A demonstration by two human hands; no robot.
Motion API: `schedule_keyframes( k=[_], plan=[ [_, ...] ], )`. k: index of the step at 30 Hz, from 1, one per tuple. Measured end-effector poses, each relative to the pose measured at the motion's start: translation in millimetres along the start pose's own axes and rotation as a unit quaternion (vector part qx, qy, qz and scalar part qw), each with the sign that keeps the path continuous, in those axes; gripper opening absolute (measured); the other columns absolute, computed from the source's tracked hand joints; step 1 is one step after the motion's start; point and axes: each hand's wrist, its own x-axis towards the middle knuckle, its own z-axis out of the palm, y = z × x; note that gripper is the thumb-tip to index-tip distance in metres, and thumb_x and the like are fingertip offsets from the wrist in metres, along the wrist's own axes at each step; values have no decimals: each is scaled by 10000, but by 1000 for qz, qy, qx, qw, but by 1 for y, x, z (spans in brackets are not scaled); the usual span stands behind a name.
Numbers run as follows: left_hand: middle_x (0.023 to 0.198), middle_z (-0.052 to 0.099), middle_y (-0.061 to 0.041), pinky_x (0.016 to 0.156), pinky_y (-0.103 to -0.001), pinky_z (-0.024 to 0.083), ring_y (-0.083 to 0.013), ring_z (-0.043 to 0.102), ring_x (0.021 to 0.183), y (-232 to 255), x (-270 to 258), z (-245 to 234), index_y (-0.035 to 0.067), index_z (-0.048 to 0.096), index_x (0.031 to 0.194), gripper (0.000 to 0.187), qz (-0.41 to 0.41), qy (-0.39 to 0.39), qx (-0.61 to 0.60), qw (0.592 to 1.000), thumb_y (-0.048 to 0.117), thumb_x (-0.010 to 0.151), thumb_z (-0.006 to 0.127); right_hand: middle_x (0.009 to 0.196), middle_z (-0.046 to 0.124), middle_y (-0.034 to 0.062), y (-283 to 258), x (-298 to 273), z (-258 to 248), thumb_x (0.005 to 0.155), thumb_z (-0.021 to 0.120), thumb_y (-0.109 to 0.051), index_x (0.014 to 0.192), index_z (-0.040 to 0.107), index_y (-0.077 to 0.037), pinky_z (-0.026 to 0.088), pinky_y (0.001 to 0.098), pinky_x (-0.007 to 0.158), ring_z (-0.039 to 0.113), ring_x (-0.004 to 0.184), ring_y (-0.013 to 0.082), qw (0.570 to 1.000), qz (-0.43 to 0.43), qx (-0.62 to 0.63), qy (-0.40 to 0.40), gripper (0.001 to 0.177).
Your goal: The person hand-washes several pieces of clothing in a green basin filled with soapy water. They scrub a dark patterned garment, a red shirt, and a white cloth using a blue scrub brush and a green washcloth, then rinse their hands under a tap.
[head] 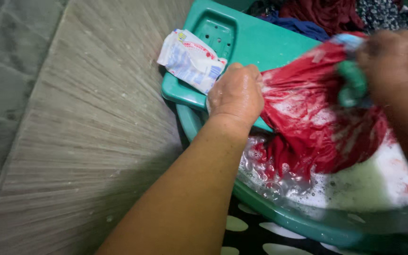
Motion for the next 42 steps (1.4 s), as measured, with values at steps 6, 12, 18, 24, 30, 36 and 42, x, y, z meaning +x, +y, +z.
schedule_keyframes(
  k=[6,12,18,24,30,36,42],
  plan=[
    [1041,661,-146,811,-507,533,-385,654,978,-4,-2,0,174,727,945,119,9,13,2,1000,243,862,676,936,702,187,-117,-17,2,772,765,-68,873,750,-89,555,432,759,667,885,330,972,-133,188,41,104],
    [1025,666,-148,833,-511,534,-385,659,991,-3,-1,0,166,729,919,113,17,22,7,1000,253,916,656,982,664,240,-2,-4,-9,961,841,-153,1042,774,-73,546,505,818,665,895,396,992,90,43,-72,132],
    [1018,667,-152,805,-524,529,-399,657,960,-1,-1,9,161,725,935,125,12,26,-5,1000,261,888,665,1024,683,218,-53,-18,-2,910,793,-80,911,739,-53,550,470,793,662,875,373,993,-54,100,37,62],
    [1038,667,-156,819,-523,532,-402,658,967,-5,-4,6,155,719,953,108,24,22,8,999,229,908,655,991,683,187,-112,-46,-15,838,747,-34,930,748,-84,551,432,765,671,915,348,981,-92,160,-66,105],
    [1022,672,-139,821,-509,532,-384,662,974,-1,-6,4,164,730,915,101,15,16,-16,1000,243,865,691,969,651,252,14,-60,-24,989,746,-164,909,742,-14,514,530,813,629,893,418,995,85,-15,-44,171],
    [1044,667,-138,812,-502,534,-385,658,974,2,-6,9,166,723,944,104,12,23,-4,1000,228,870,682,875,684,168,-101,-45,-12,835,709,-86,853,732,-93,543,497,941,646,891,359,988,-117,103,7,30],
    [1053,666,-141,829,-508,534,-382,659,993,0,-7,12,161,715,950,99,17,0,9,1000,215,902,647,984,684,182,-91,-52,-38,935,682,-83,1056,768,-127,540,493,795,672,906,358,981,27,92,-167,155]
  ],
)
